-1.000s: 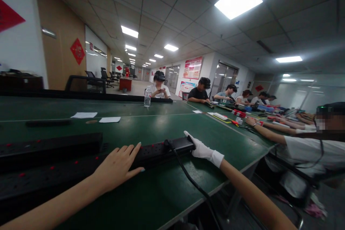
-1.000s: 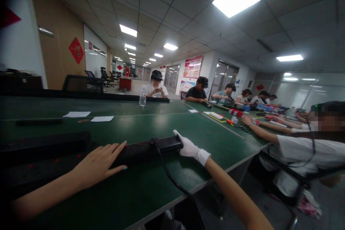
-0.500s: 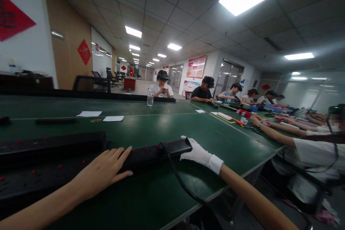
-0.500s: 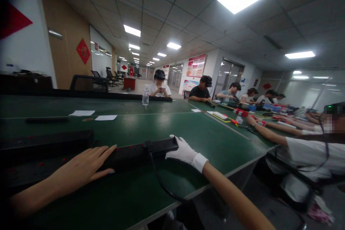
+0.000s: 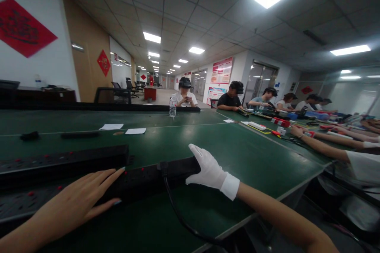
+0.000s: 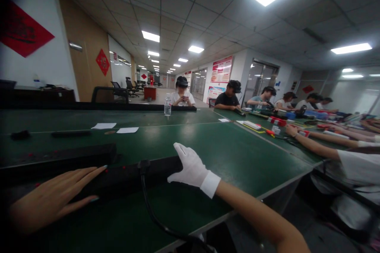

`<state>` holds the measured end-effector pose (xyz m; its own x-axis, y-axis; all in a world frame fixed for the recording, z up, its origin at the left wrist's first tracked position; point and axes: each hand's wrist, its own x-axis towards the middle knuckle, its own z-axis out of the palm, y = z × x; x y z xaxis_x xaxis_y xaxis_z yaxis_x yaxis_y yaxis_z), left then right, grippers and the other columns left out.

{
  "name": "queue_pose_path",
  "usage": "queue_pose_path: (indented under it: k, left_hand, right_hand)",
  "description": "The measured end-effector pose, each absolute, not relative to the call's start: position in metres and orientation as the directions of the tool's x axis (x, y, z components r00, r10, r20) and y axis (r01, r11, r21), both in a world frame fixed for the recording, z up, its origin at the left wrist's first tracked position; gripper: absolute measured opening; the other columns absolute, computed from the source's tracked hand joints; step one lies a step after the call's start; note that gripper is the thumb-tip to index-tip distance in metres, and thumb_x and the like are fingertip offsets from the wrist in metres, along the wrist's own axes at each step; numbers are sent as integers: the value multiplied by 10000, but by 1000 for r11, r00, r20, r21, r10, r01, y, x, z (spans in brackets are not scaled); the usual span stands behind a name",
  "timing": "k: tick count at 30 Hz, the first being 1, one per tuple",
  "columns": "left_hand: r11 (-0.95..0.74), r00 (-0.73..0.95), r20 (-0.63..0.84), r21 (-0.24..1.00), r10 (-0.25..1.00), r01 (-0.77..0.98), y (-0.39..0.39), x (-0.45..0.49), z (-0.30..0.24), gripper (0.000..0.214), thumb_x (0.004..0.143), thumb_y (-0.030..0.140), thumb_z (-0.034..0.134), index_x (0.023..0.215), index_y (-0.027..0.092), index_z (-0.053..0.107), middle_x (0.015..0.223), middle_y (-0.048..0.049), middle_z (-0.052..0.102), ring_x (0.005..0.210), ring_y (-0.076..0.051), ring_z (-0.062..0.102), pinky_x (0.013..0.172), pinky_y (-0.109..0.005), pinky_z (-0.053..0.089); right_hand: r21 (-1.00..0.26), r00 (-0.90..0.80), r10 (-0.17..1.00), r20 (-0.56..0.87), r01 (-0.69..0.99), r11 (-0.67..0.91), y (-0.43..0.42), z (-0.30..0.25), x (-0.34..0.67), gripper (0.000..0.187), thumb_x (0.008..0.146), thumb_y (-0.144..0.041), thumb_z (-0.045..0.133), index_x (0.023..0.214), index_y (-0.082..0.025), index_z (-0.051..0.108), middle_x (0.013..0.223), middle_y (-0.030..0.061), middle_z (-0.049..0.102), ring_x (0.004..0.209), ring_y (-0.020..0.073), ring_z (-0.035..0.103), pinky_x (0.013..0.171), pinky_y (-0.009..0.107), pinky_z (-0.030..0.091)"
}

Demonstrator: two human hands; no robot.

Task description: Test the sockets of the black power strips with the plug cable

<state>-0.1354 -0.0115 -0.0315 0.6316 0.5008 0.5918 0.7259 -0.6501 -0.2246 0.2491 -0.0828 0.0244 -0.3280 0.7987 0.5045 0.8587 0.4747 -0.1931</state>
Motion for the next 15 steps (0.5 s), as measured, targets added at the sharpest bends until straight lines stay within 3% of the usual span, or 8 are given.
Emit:
queue_pose_path:
  k: [2, 4, 7, 11, 15]
  left_hand:
    - [-678, 690, 528, -263, 495, 687, -13, -135, -27, 636, 774, 593, 443, 1305, 245, 396, 1197, -52, 560, 1044, -242, 534, 913, -390, 400]
    - [-670, 701, 521, -291, 488, 683, -15, -133, -21, 653, 763, 595, 459, 1294, 217, 414, 1181, -80, 563, 1041, -264, 532, 912, -420, 393]
    - [-670, 729, 553, -364, 404, 647, -23, -129, -13, 613, 768, 570, 475, 1264, 212, 452, 1194, -88, 549, 1066, -275, 514, 948, -449, 352]
    - [-686, 757, 602, -440, 253, 579, -39, -121, -8, 496, 812, 395, 502, 1276, 233, 431, 1255, -56, 507, 1132, -235, 473, 1012, -420, 291]
    - [-679, 777, 581, -472, 241, 563, -50, -104, -8, 477, 827, 277, 475, 1292, 199, 408, 1303, -69, 460, 1190, -232, 418, 1026, -405, 274]
  right_hand:
    - [-65, -562, 690, 455, 752, 656, -81, 42, 240, 892, 632, -412, 705, 1366, -204, 244, 1363, 122, 358, 1228, 248, 351, 1034, 423, 234]
    - [-3, -741, 552, 382, 597, 802, -74, 58, 224, 789, 676, -385, 676, 1341, -197, 295, 1326, 111, 412, 1186, 219, 403, 1013, 385, 277]
    - [-8, -835, 416, 360, 444, 896, -61, 66, 195, 646, 720, -373, 640, 1278, -184, 375, 1254, 105, 484, 1131, 192, 455, 968, 343, 344]
    - [-45, -784, 369, 499, 402, 915, -56, 49, 165, 210, 806, -328, 551, 952, -178, 553, 1023, 68, 597, 1003, 149, 534, 908, 294, 410]
    - [-130, -515, 429, 742, 518, 845, -65, 26, 147, 46, 811, -227, 513, 824, -186, 530, 931, 71, 595, 970, 170, 536, 865, 333, 442]
